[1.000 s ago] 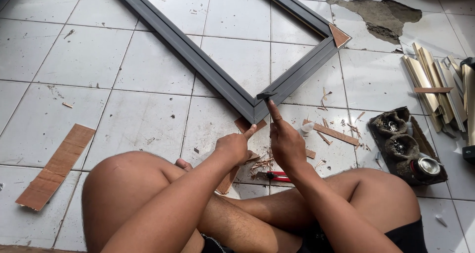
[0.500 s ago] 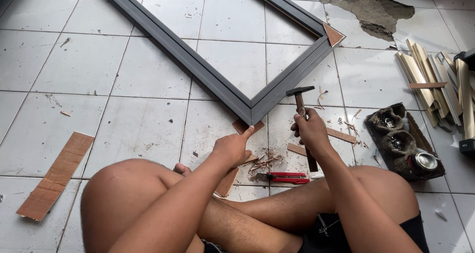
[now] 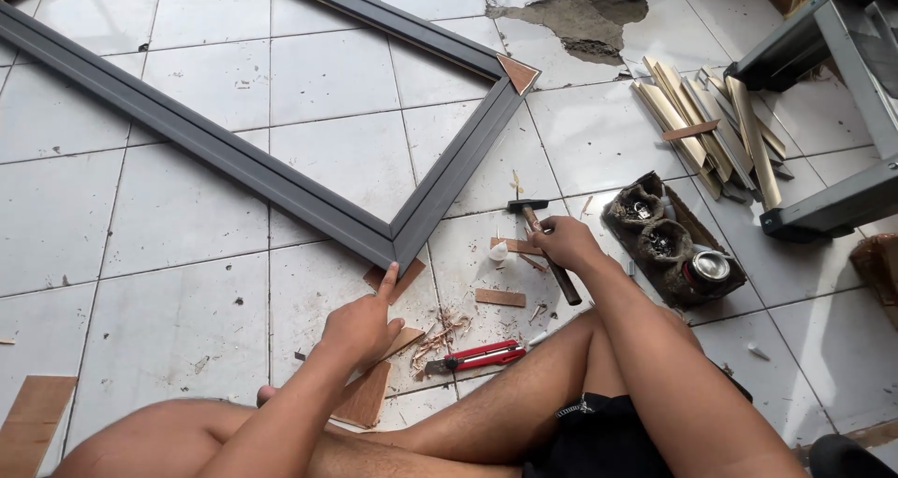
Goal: Assembling a picture frame by applying glue to the corners, hammering them together, and inspecting the final structure.
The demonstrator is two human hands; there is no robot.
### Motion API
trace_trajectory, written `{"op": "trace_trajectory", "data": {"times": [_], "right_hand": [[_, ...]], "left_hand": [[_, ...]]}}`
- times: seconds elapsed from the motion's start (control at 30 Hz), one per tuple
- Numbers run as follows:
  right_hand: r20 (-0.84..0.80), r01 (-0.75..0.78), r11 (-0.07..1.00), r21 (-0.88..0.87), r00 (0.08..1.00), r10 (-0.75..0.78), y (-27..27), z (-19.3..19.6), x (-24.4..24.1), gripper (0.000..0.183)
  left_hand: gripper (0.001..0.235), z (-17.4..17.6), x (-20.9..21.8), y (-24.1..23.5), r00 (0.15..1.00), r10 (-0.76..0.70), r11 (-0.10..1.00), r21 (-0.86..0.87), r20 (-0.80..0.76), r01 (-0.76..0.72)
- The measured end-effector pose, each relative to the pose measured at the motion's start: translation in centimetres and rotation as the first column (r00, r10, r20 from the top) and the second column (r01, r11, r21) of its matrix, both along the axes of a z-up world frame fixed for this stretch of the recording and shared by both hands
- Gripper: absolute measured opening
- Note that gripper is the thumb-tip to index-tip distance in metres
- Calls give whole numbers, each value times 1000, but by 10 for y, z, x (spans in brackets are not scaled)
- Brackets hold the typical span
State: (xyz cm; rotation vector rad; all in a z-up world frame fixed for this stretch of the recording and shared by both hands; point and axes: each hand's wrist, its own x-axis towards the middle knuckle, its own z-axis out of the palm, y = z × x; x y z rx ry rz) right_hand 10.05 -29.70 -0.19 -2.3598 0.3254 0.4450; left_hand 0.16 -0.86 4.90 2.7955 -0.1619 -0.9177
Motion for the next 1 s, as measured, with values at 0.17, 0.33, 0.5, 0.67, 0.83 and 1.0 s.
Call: {"op": "trace_trajectory", "data": {"times": [0.17, 0.33, 0.5, 0.67, 0.83, 1.0], "right_hand": [[-80, 65, 998, 4, 995, -65, -9, 26, 1, 35], [125, 356, 933, 61, 924, -361, -70, 44, 4, 23], [91, 326, 900, -290, 945, -313, -132, -12, -4, 27], [-16, 187, 941, -282, 980, -199, -77, 30, -10, 16], [-8, 55, 939, -338, 998, -61, -49, 28, 6, 15], [-45, -13, 924, -381, 999, -5, -39, 17, 16, 27]], "left_hand": [[73, -7, 6, -5, 999, 19, 998, 55, -47, -16], [76, -13, 11, -8, 996, 46, 992, 123, -74, -37], [77, -10, 14, -12, 990, 108, 984, 149, -89, -94], [77, -19, 18, -11, 993, 96, 986, 145, -75, -85], [77, -25, 16, -7, 994, 93, 991, 104, -60, -86], [73, -9, 11, -12, 987, 110, 991, 88, -121, -99]]}}
